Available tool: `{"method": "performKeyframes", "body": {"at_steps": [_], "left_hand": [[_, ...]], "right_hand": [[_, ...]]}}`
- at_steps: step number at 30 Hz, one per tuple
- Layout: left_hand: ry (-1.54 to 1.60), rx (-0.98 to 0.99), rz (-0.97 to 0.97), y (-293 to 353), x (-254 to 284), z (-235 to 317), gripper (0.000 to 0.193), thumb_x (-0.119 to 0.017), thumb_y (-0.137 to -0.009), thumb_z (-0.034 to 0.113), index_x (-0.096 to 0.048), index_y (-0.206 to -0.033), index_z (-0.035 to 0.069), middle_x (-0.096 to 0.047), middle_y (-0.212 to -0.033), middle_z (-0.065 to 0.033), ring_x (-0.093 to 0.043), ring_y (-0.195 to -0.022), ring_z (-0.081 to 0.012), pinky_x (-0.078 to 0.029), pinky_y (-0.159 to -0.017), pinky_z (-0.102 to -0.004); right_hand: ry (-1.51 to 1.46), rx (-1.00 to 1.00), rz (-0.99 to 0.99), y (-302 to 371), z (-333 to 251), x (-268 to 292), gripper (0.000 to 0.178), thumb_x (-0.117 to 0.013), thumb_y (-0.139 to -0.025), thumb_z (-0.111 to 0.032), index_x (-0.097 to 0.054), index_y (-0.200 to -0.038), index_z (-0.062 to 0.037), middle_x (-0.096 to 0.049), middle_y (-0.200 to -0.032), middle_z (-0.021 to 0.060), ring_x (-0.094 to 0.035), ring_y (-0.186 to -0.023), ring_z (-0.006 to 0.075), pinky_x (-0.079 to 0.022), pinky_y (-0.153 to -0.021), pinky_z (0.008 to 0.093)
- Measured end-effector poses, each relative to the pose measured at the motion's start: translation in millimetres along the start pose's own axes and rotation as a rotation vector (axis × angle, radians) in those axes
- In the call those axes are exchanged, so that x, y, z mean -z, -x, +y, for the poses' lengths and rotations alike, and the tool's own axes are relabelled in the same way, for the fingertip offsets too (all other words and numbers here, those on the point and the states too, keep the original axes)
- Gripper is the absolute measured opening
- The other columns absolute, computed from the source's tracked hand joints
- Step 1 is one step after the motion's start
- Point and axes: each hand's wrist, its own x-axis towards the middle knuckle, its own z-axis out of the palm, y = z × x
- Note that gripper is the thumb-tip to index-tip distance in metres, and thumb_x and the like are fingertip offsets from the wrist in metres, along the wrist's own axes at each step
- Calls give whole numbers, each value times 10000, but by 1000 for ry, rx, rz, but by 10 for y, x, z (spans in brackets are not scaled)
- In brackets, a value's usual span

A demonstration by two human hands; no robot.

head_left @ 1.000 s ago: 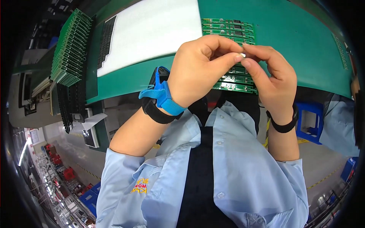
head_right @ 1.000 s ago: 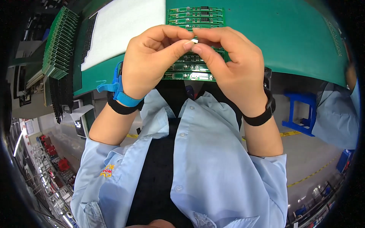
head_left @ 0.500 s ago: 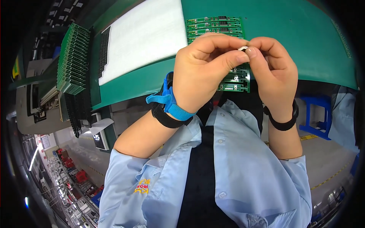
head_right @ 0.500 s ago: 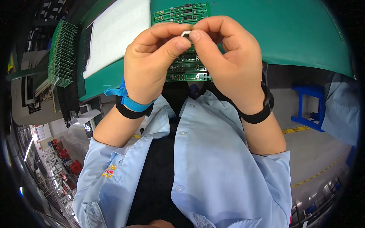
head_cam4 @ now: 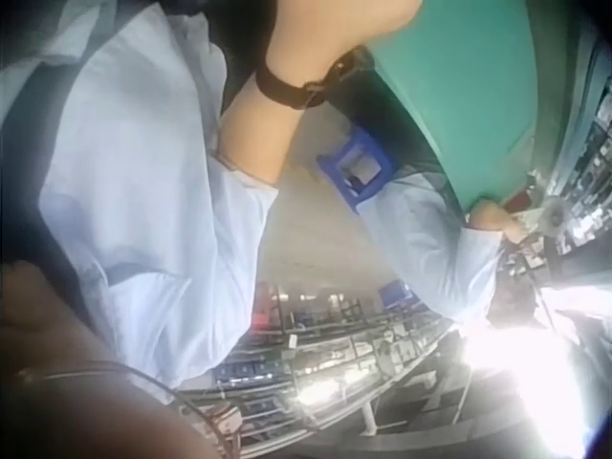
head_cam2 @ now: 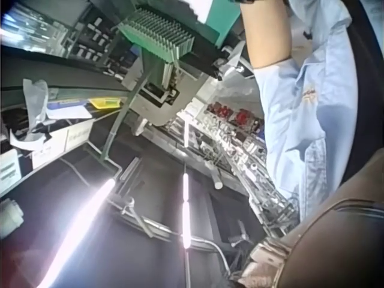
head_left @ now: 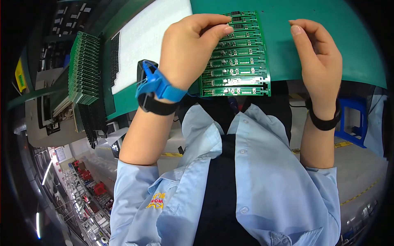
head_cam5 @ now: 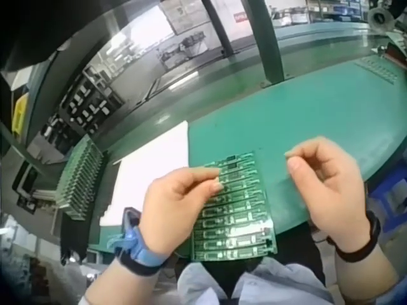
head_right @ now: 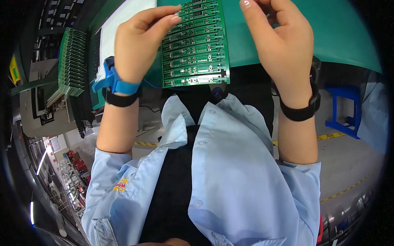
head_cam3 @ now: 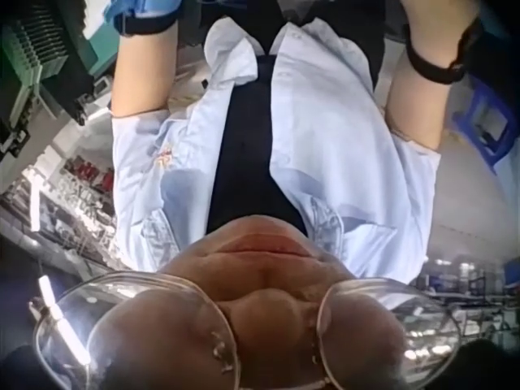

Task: The person picks up a circuit board from a stack and places it on the table. They pick up small components from a tray and press them onto the circuit board by hand, repeating this for several components before moving the board aside.

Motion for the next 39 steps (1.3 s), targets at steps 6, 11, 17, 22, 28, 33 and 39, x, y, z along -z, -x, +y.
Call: {"method": "performKeyframes", "body": {"at_steps": [6, 11, 17, 22, 28, 33, 39], "left_hand": [[-205, -139, -42, -58, -185, -121, 162, -683, -846, 123, -731, -980, 45, -702, -937, -142, -678, -826, -280, -538, -763, -334], [-402, -355, -49, -70, -219, -156, 137, -708, -851, 102, -737, -977, 54, -702, -883, -79, -680, -767, -177, -530, -691, -265], [-416, -457, 21, -66, -288, -222, 116, -715, -814, 76, -728, -923, 36, -665, -840, -89, -655, -763, -239, -526, -700, -312], [-455, -507, 20, -64, -275, -231, 116, -708, -803, 42, -725, -917, 26, -650, -838, -96, -639, -770, -264, -523, -702, -338], [-496, -551, -17, -50, -231, -203, 131, -694, -812, 15, -730, -937, 26, -649, -847, -98, -638, -774, -270, -525, -696, -339], [-506, -558, -23, -43, -236, -230, 153, -681, -799, 16, -717, -947, 20, -643, -860, -108, -623, -818, -292, -514, -749, -367], [-443, -510, 25, -97, -283, -219, 132, -641, -776, 9, -702, -893, 6, -625, -835, -122, -600, -826, -303, -499, -784, -385]], "right_hand": [[337, 49, -32, 12, 12, -41, 153, -642, -930, -126, -674, -1005, 4, -669, -930, 32, -598, -833, 83, -466, -745, 209], [350, 185, -65, 8, 25, -53, 140, -645, -916, -109, -676, -981, 12, -675, -903, 56, -616, -811, 107, -483, -735, 229], [397, 247, -80, 19, 13, -60, 130, -650, -905, -97, -678, -965, 15, -674, -885, 67, -625, -806, 134, -486, -733, 236], [468, 289, -83, 23, -4, -70, 117, -652, -898, -89, -679, -950, 12, -676, -873, 71, -625, -794, 151, -487, -723, 246], [482, 316, -73, 28, 13, -70, 109, -655, -892, -88, -681, -939, 7, -676, -858, 65, -622, -783, 155, -486, -713, 250], [504, 346, -58, 22, 18, -84, 100, -657, -888, -83, -682, -929, 5, -674, -848, 64, -619, -772, 152, -482, -700, 250], [527, 346, -55, 34, 12, -113, 91, -660, -883, -79, -683, -921, 1, -671, -832, 63, -616, -752, 152, -476, -678, 251]]}}
